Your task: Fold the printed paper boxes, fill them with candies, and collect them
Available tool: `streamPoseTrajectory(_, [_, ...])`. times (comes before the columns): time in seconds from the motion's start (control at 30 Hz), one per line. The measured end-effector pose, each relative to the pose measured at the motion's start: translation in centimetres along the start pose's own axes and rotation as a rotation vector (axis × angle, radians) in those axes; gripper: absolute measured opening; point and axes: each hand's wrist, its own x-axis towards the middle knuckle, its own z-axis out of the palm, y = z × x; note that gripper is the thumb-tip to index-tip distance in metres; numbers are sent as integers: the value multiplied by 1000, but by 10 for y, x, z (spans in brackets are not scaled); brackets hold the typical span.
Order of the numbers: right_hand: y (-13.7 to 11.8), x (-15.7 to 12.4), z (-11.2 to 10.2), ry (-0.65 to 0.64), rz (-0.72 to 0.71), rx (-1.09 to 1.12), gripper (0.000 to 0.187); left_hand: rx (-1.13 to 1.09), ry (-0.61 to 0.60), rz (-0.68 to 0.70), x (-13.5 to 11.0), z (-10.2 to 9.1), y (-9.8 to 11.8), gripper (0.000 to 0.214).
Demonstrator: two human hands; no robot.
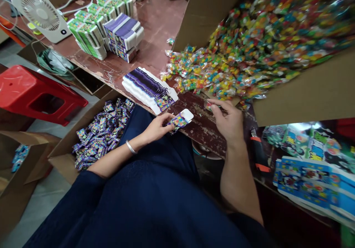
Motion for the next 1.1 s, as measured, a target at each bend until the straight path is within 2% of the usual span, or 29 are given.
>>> streamPoseTrajectory(0.07, [-12, -6, -9, -59, 4, 181, 34, 82, 3, 26, -1, 2, 0, 25])
streamPoseTrajectory(0.13, [-26, -9, -14, -115, 20, 232, 33, 115, 3, 48, -2, 4, 1, 24])
streamPoseTrajectory(0.2, [-39, -9, -15, -186, -3, 165, 25, 112, -6, 60, -4, 6, 3, 22])
streamPoseTrajectory(0.3, [-53, -9, -9, -254, -163, 44, 14, 88, -16, 69, -6, 8, 7, 20])
streamPoseTrajectory(0.37, [-57, -10, 0, -211, -269, 12, 14, 21, -22, 67, -6, 10, 9, 18])
streamPoseTrajectory(0.5, [-57, -20, 17, -46, -329, -42, 17, -225, -7, 54, -7, 18, 8, 24])
streamPoseTrajectory(0.63, [-56, -29, 20, -48, -428, -103, 18, -356, 43, 101, -9, 24, 8, 47])
streamPoseTrajectory(0.73, [-53, -35, 19, 67, -362, -22, 23, -343, 65, 161, -10, 24, 10, 67])
streamPoseTrajectory(0.8, [-49, -41, 24, 137, -254, 118, 19, -328, 71, 200, -10, 23, 11, 66])
streamPoseTrajectory(0.93, [-40, -57, 45, 51, -77, 409, 22, -320, 51, 211, -9, 22, 11, 51])
streamPoseTrajectory(1.1, [-42, -62, 59, 92, -8, 534, 20, -392, 13, 176, -6, 23, 11, 51])
